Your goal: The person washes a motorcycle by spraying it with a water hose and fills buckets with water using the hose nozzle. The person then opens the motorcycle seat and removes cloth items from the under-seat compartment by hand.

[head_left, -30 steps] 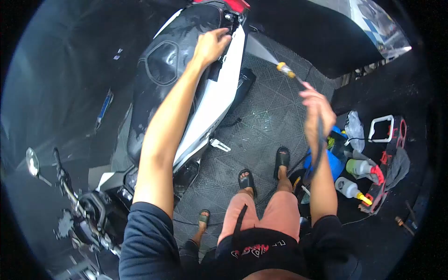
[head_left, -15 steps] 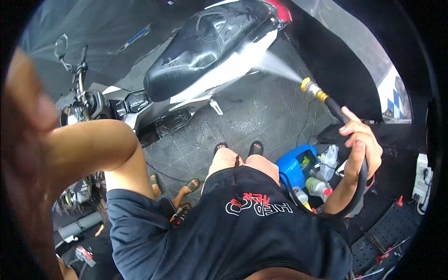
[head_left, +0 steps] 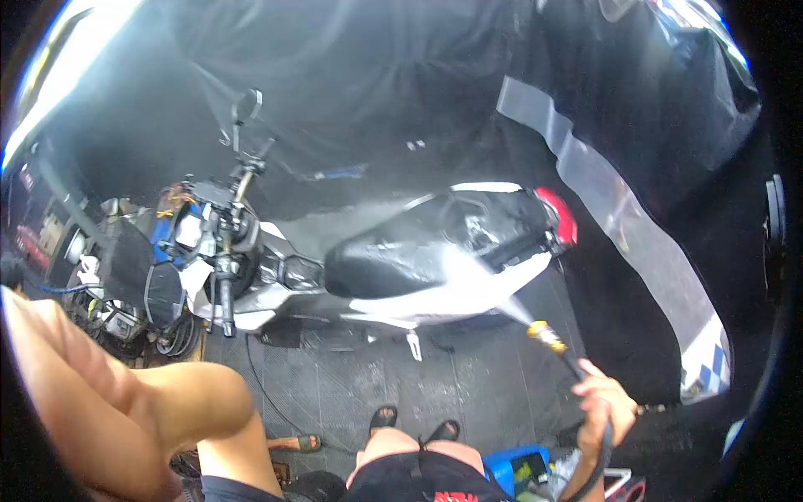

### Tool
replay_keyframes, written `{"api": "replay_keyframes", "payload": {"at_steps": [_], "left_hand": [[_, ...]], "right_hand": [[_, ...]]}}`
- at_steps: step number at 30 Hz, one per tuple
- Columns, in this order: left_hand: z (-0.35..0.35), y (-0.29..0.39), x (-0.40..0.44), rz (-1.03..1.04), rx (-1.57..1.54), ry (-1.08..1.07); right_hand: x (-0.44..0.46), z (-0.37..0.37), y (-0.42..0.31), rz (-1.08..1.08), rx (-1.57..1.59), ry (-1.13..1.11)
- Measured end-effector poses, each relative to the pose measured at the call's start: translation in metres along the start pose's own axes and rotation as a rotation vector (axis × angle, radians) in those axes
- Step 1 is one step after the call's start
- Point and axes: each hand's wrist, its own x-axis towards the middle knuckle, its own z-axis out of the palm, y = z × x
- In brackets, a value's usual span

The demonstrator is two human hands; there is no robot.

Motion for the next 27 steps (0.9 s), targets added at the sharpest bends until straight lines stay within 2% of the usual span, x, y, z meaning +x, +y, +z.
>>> {"api": "replay_keyframes", "payload": {"at_steps": [1, 3, 4, 6, 7, 9, 13, 16, 18, 20, 21, 22, 24, 26, 27], "left_hand": [[-0.009, -0.004, -0.008, -0.013, 0.011, 0.018], [-0.027, -0.005, -0.027, -0.038, 0.008, 0.063], [-0.03, -0.008, -0.036, -0.047, 0.006, 0.08], [-0.003, 0.023, -0.052, -0.036, 0.011, 0.055], [-0.013, 0.02, -0.058, -0.03, 0.011, 0.069], [-0.032, 0.016, -0.074, -0.037, 0.007, 0.087], [-0.055, 0.03, -0.106, -0.092, 0.016, 0.134], [-0.071, 0.031, -0.142, -0.18, 0.106, 0.176], [-0.063, 0.026, -0.18, -0.394, 0.239, 0.319], [-0.011, 0.014, -0.229, -0.712, 0.297, 0.784], [-0.015, 0.002, -0.255, -0.851, 0.33, 0.518], [-0.004, -0.009, -0.279, -1.004, 0.346, 0.502], [0.016, -0.03, -0.329, -1.164, 0.404, 0.525], [0.026, -0.052, -0.388, -1.15, 0.465, 0.477], [0.032, -0.06, -0.403, -1.212, 0.585, 0.399]], "right_hand": [[-0.001, -0.008, -0.016, 0.1, -0.078, -0.046], [-0.006, 0.006, -0.036, 0.037, 0.039, -0.172], [-0.002, 0.023, -0.062, 0.165, 0.059, -0.287], [-0.06, 0.024, -0.045, 0.187, 0.077, -0.246], [-0.056, 0.033, -0.043, 0.223, 0.036, -0.222], [-0.043, 0.062, -0.044, 0.113, -0.058, -0.166], [-0.066, 0.13, -0.055, 0.113, 0.142, -0.343], [-0.087, 0.174, -0.042, 0.085, 0.039, -0.346], [-0.103, 0.211, -0.036, 0.036, -0.007, -0.361], [-0.123, 0.26, -0.037, 0.041, 0.037, -0.437], [-0.13, 0.282, -0.042, 0.052, 0.03, -0.477], [-0.142, 0.303, -0.038, 0.043, 0.015, -0.461], [-0.156, 0.341, -0.037, 0.017, 0.021, -0.467], [-0.167, 0.371, -0.039, -0.008, 0.076, -0.488], [-0.164, 0.383, -0.049, 0.0, 0.082, -0.492]]}}
